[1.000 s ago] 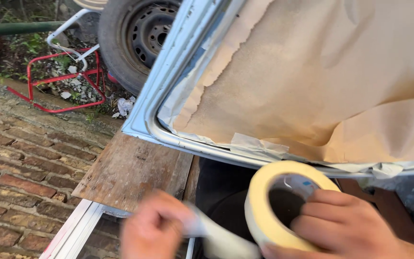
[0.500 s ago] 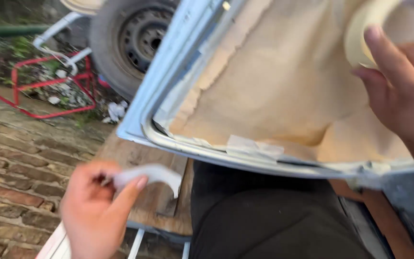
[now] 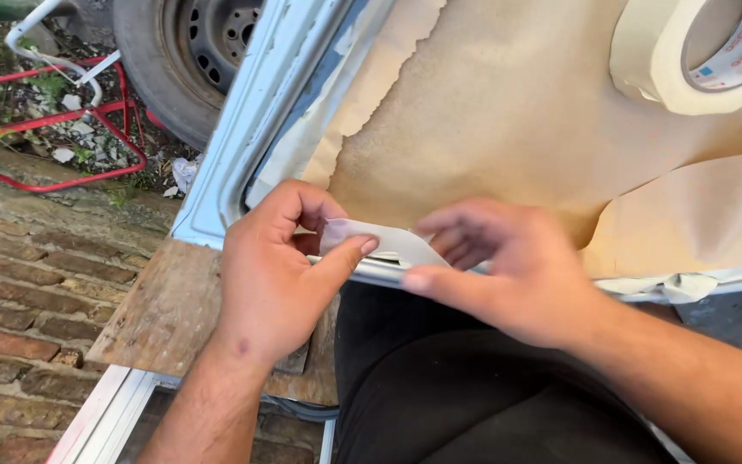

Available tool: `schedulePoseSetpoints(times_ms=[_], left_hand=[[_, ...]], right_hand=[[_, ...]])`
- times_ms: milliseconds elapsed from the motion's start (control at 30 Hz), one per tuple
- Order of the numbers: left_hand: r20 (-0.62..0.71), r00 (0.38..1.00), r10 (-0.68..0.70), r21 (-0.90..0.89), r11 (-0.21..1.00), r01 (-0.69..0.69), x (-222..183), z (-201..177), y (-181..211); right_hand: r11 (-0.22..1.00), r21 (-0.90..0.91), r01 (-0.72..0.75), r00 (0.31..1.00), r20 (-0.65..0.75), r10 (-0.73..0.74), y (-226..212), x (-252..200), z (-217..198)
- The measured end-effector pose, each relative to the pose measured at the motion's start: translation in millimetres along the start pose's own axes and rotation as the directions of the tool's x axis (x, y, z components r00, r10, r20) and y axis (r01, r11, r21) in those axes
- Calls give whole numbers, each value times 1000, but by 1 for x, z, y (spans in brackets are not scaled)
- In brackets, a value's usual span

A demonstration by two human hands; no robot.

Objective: Applying masking paper and tape to the edge of a silver car part, likely a door or hood, for preparation before painting.

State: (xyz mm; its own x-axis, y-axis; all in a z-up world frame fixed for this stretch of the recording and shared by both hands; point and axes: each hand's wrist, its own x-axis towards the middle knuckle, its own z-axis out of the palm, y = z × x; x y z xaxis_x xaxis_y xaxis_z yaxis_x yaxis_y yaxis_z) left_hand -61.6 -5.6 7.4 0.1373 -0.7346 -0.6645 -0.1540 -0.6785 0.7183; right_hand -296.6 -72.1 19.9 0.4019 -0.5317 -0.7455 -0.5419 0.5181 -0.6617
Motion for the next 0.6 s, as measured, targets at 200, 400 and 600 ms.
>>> schedulePoseSetpoints(times_ms=[200,400,600], left_hand=[[40,980,-195,126,974,188,16,-4,-5],[78,996,-51,505,863,4,26,-11,-6],[145,983,-112,573,820,9,39,-19,-3]], right_hand=[[933,-3,-361,932,45,360,23,29,11],[934,-286,-213,976,-7,220,23,33,18],[858,-433,-278,952,-2,307,10,40,24]])
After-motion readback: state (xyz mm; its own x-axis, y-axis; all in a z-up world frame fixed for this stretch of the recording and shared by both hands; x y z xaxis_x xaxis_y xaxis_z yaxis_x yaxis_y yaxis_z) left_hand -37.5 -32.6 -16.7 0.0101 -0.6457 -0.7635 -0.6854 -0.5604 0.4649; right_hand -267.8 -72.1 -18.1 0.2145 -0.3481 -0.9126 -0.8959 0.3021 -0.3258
